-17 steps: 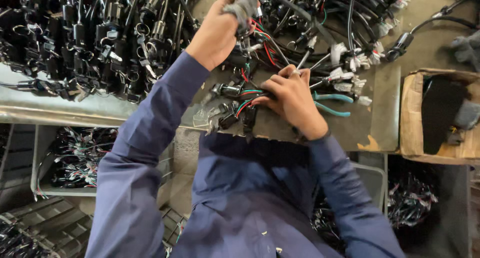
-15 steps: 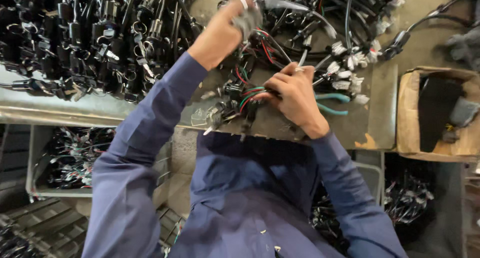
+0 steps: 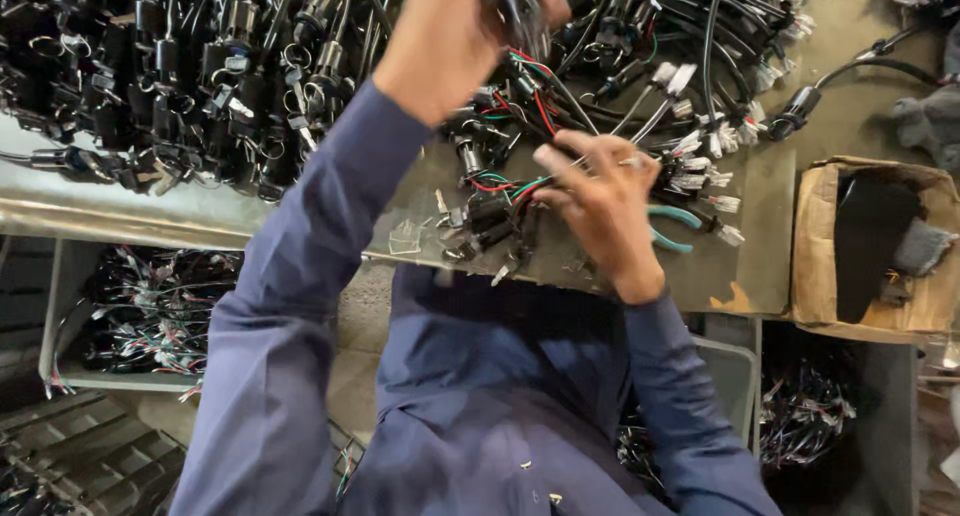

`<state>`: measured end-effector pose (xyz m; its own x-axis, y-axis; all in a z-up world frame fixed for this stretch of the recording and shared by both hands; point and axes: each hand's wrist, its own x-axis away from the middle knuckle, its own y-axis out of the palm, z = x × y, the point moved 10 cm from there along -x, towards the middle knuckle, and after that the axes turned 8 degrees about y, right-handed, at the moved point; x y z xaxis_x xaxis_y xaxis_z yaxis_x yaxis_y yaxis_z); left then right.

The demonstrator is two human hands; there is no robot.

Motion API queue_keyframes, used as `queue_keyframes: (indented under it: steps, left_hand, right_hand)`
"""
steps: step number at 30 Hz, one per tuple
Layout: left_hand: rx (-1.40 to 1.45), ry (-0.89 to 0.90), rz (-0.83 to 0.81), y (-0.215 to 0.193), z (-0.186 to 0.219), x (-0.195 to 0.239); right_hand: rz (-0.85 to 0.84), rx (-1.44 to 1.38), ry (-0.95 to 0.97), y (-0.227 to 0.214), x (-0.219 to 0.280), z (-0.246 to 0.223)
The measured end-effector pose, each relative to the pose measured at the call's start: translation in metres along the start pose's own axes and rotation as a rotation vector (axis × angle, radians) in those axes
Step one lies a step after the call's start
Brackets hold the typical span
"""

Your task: The person repeatedly strips insulation from black wires using pliers, then places the processed wires into a bin below the workbench. The person handles each wire individually, stripping the outer sheath and inner insulation to expose the conductors.

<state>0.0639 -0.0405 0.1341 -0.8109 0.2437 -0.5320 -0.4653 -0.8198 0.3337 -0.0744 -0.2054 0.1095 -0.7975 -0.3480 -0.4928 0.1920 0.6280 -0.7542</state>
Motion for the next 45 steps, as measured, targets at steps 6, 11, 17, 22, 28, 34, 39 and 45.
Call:
queue_keyframes:
  steps: [6, 11, 17, 22, 28, 34, 39, 45]
  left_hand:
    - [-0.357, -0.023, -0.441, 0.159, -0.003, 0.116]
    - [0.087, -0.513, -0.154, 0.167, -0.022, 0.193]
    - [-0.271, -0.239, -0.318, 0.182, -0.023, 0.231]
    - [0.113, -0.711, -0.080, 0.184, -0.102, 0.291]
    - [-0.502, -0.140, -0.269, 0.188, -0.067, 0.242]
    - [-0.514, 0.051, -0.326, 0.207, -0.026, 0.221]
    - [-0.641, -0.005, -0.362, 0.203, -0.048, 0.239]
    - [-0.498, -0.425, -0.146, 0.175, -0.086, 0.277]
  right_hand:
    - [-0.130, -1.717, 0.924, -0.004, 0.024, 0.076]
    - [0.167, -1.858, 0.524, -0.088, 0.053, 0.051]
    - [0.114, -2.060, 1.156, -0.012, 0.104, 0.042]
    - [0.268, -2.341, 0.620, -0.072, 0.080, 0.039]
    - [0.000, -1.822, 0.430, -0.070, 0.070, -0.015]
    - [0.030, -1.494, 0.388, -0.089, 0.086, 0.024]
    - [0.433, -1.593, 0.391, -0.136, 0.108, 0.082]
    - [0.420, -1.763, 0.501, -0.090, 0.108, 0.059]
